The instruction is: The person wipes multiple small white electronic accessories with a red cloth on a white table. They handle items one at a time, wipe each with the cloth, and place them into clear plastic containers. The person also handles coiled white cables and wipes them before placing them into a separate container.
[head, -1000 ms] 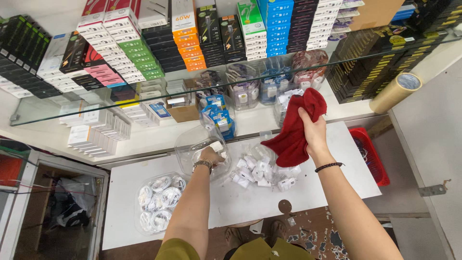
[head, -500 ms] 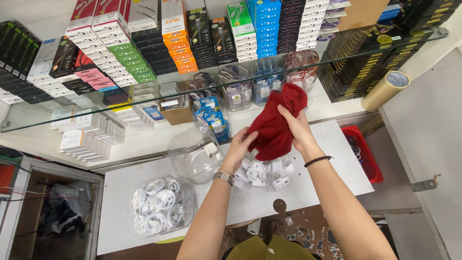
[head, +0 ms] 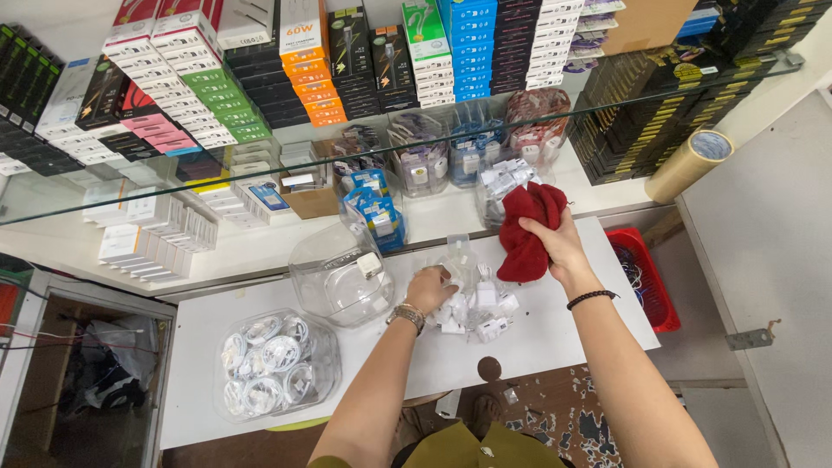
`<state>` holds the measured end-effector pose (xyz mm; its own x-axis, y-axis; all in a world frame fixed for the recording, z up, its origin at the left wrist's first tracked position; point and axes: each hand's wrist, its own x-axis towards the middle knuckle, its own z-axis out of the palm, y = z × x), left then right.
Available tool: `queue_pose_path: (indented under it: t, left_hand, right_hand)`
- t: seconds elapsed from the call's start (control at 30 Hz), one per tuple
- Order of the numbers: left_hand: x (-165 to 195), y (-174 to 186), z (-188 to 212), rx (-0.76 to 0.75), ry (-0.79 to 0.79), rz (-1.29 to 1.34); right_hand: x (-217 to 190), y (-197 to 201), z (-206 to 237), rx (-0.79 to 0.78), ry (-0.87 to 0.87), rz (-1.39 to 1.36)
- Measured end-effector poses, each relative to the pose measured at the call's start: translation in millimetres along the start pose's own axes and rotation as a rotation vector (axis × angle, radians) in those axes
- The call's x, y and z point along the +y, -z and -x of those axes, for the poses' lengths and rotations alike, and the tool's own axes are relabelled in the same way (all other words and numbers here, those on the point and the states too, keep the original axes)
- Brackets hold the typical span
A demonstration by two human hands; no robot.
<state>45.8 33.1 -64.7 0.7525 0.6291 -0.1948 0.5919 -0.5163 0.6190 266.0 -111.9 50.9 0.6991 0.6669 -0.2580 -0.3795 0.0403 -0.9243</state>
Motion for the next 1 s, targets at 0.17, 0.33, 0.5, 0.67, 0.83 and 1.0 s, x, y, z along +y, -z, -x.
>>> queue_pose_path:
  t: [0.17, 0.33, 0.5, 0.67, 0.83, 1.0]
  left_hand:
    - [15, -38, 13, 0.134, 0.106, -0.424]
    - [18, -16, 6, 0.296, 0.169, 0.305]
    - [36, 5, -4, 0.219, 0.120, 0.997]
    - [50, 25, 16, 0.333, -0.144, 0.644]
    - [27, 48, 31, 0.042, 0.051, 1.264]
    - [25, 49, 36, 0.142, -0.212, 1.079]
  right_hand:
    - [-5, 5, -2, 0.030, 0.011, 0.010]
    - [-3, 1, 8, 0.016, 0.140, 0.105]
    - [28, -51, 34, -0.246, 0.297, 0.227]
    - [50, -89, 29, -0.026, 0.352, 0.474]
    - [37, -80, 16, 0.102, 0.186, -0.010]
    - [52, -104, 37, -0.285, 0.644, 0.582]
